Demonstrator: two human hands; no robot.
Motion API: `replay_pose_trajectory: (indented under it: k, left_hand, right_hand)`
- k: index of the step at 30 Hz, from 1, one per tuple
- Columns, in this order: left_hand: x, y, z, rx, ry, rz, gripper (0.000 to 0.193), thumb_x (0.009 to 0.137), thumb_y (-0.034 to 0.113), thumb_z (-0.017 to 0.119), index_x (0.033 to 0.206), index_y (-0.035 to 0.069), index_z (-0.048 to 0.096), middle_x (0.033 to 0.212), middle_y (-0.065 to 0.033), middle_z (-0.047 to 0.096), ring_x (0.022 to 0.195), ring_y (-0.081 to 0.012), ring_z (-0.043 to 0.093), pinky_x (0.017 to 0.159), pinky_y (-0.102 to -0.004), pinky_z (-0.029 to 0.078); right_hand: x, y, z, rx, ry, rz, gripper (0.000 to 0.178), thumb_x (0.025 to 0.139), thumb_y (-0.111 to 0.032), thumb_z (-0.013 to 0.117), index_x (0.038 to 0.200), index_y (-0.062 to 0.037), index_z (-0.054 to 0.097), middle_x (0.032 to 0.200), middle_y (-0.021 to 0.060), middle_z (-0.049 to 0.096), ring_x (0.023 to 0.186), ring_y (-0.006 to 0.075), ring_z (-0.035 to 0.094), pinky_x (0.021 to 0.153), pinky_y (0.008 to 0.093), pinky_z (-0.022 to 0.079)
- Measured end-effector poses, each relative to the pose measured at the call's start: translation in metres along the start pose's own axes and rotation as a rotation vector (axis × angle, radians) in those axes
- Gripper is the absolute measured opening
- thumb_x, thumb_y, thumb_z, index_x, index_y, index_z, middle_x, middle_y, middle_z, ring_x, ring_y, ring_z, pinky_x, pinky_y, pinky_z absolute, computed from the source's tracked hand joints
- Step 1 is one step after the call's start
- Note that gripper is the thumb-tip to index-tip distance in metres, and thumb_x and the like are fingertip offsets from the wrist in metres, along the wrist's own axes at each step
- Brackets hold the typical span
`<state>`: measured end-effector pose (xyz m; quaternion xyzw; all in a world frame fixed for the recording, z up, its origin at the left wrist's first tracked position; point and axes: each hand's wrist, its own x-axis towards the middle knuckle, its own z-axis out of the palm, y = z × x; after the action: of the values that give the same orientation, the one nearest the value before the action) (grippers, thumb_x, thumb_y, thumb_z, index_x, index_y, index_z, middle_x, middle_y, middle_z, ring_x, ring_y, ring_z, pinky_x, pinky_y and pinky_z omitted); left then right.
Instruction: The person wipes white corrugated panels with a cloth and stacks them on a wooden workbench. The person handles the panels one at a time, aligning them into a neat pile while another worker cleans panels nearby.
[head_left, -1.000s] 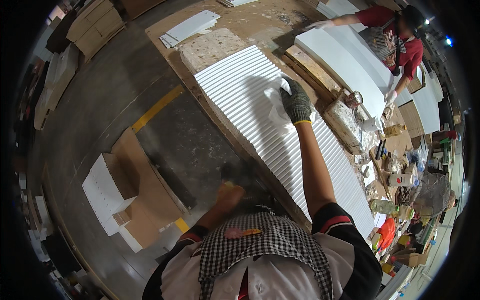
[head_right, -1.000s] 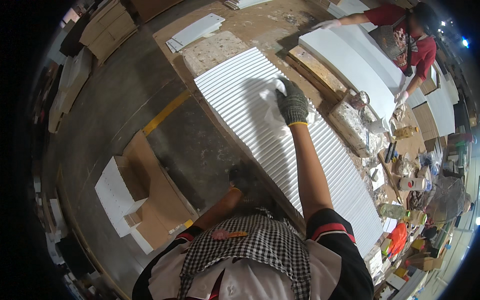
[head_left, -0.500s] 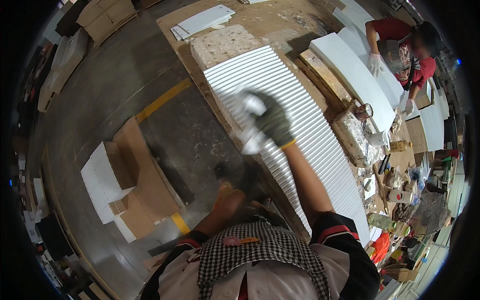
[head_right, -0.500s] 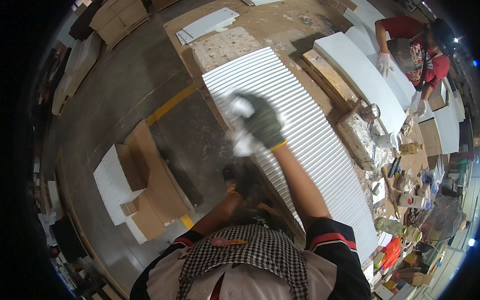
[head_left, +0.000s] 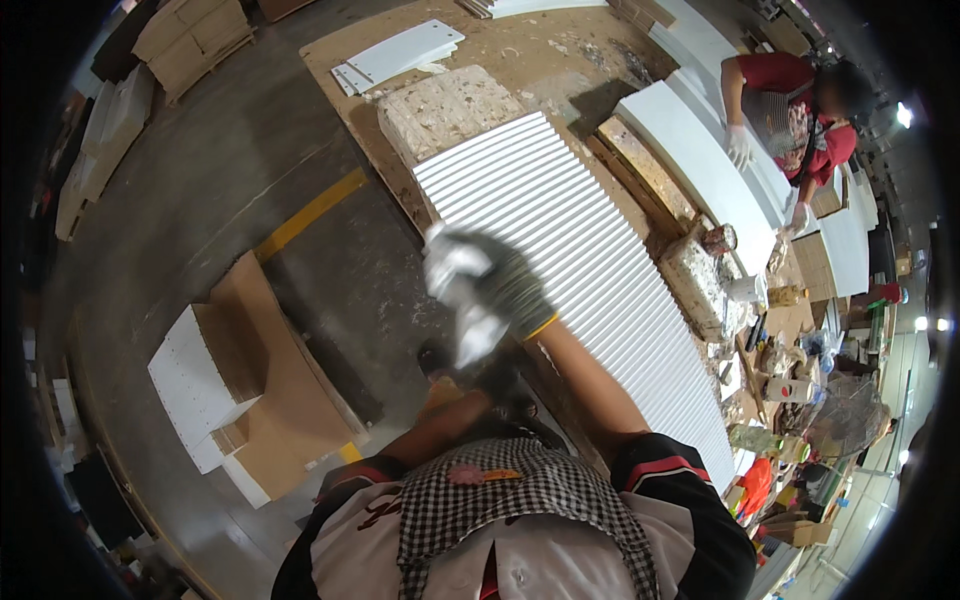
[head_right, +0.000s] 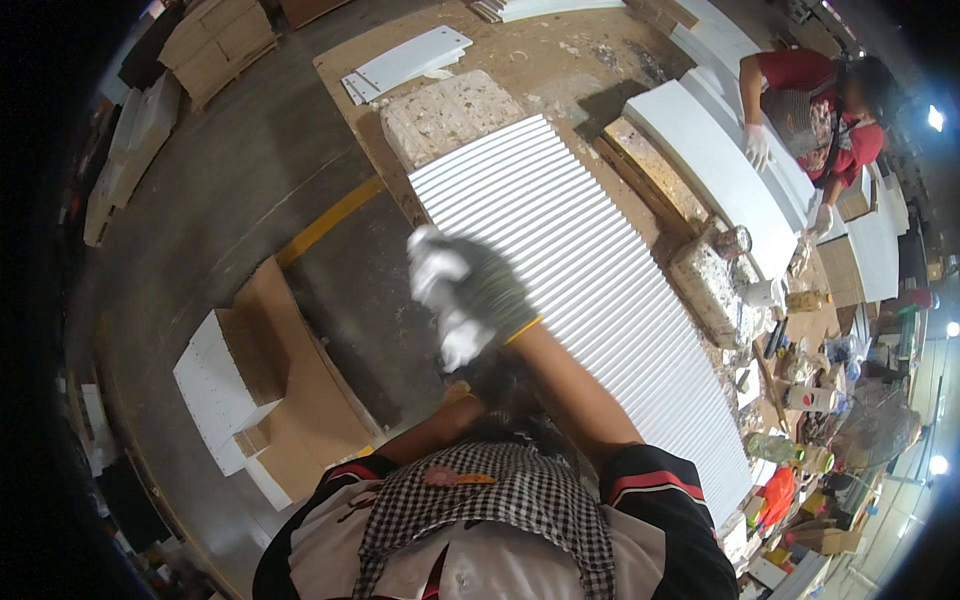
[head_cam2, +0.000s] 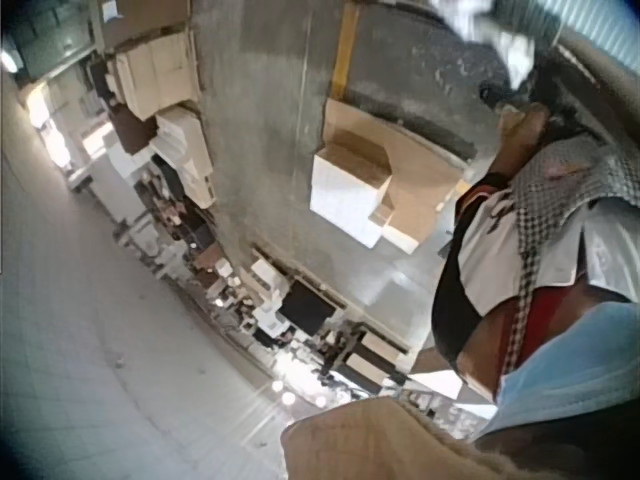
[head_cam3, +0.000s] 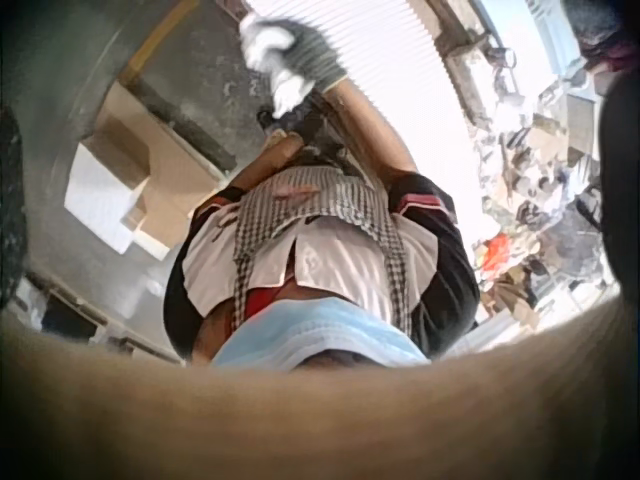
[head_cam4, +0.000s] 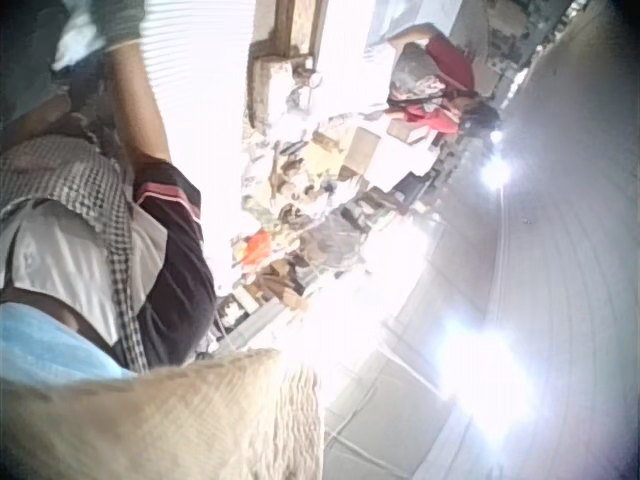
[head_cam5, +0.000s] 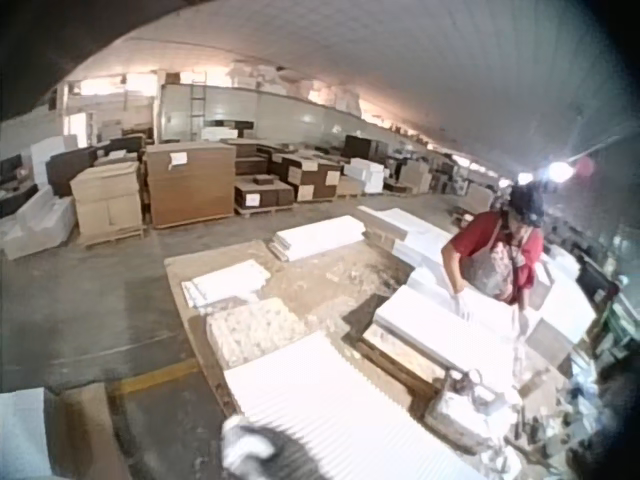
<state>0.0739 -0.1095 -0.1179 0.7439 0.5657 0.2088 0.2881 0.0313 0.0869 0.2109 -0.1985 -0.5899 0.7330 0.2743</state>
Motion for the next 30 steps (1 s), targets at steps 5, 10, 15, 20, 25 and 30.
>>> replay_pose_trajectory:
  k: [5,10,15,20,25,30]
  left_hand:
    - [0.002,0.018,-0.046,-0.044,-0.317,-0.168,0.072,0.098,0.022,0.059,0.159,-0.001,0.029,0.163,-0.0319,0.029,0.152,-0.0452,0.03,0.123,-0.0463,0.034]
    - [-0.008,0.026,-0.057,-0.201,0.029,-0.048,0.041,0.106,0.009,0.043,0.144,-0.005,0.05,0.139,-0.0213,0.056,0.125,-0.0315,0.056,0.11,-0.0383,0.044]
    - [-0.003,0.007,-0.054,-0.189,-0.248,0.008,0.051,0.104,0.022,0.048,0.148,-0.005,0.047,0.148,-0.0281,0.051,0.136,-0.0413,0.051,0.116,-0.0455,0.04]
    - [0.003,0.008,-0.05,-0.349,-0.143,-0.106,0.047,0.1,0.017,0.05,0.138,-0.008,0.06,0.135,-0.0325,0.061,0.118,-0.0455,0.063,0.107,-0.051,0.048]
    - [0.007,-0.001,0.002,0.467,-0.083,0.255,0.049,0.104,0.017,0.043,0.145,-0.007,0.054,0.141,-0.026,0.06,0.125,-0.0394,0.059,0.108,-0.0506,0.048]
    - [0.003,-0.023,0.004,0.358,-0.262,0.343,0.035,0.108,0.019,0.043,0.128,-0.001,0.063,0.116,-0.019,0.067,0.104,-0.0301,0.064,0.091,-0.0418,0.052]
  right_hand:
    - [0.067,-0.045,-0.124,-1.32,0.71,0.085,0.046,0.092,-0.033,0.075,0.135,-0.0173,0.066,0.124,0.0162,0.072,0.11,0.0362,0.071,0.096,0.0463,0.057]
    - [0.056,0.044,-0.071,-1.543,0.329,-0.091,0.051,0.102,-0.044,0.059,0.14,-0.0111,0.061,0.136,0.0159,0.067,0.124,0.0327,0.064,0.11,0.0449,0.051]
    - [0.043,0.044,-0.016,-1.062,-0.07,-0.33,0.053,0.1,-0.052,0.059,0.13,-0.0096,0.068,0.121,0.0105,0.074,0.104,0.0273,0.071,0.092,0.0414,0.056]
    - [0.088,-0.048,-0.11,-0.956,0.596,-0.121,0.041,0.093,-0.02,0.075,0.134,-0.0158,0.067,0.124,0.0137,0.074,0.108,0.026,0.073,0.095,0.0373,0.059]
    - [0.095,0.009,-0.086,-1.45,0.52,0.052,0.041,0.098,-0.029,0.067,0.138,-0.0194,0.065,0.13,0.0136,0.07,0.12,0.0327,0.066,0.108,0.0446,0.05]
    - [0.065,0.028,0.003,-0.805,0.221,-0.068,0.038,0.101,-0.031,0.065,0.131,-0.0085,0.066,0.128,0.0112,0.07,0.113,0.0274,0.067,0.102,0.0415,0.052]
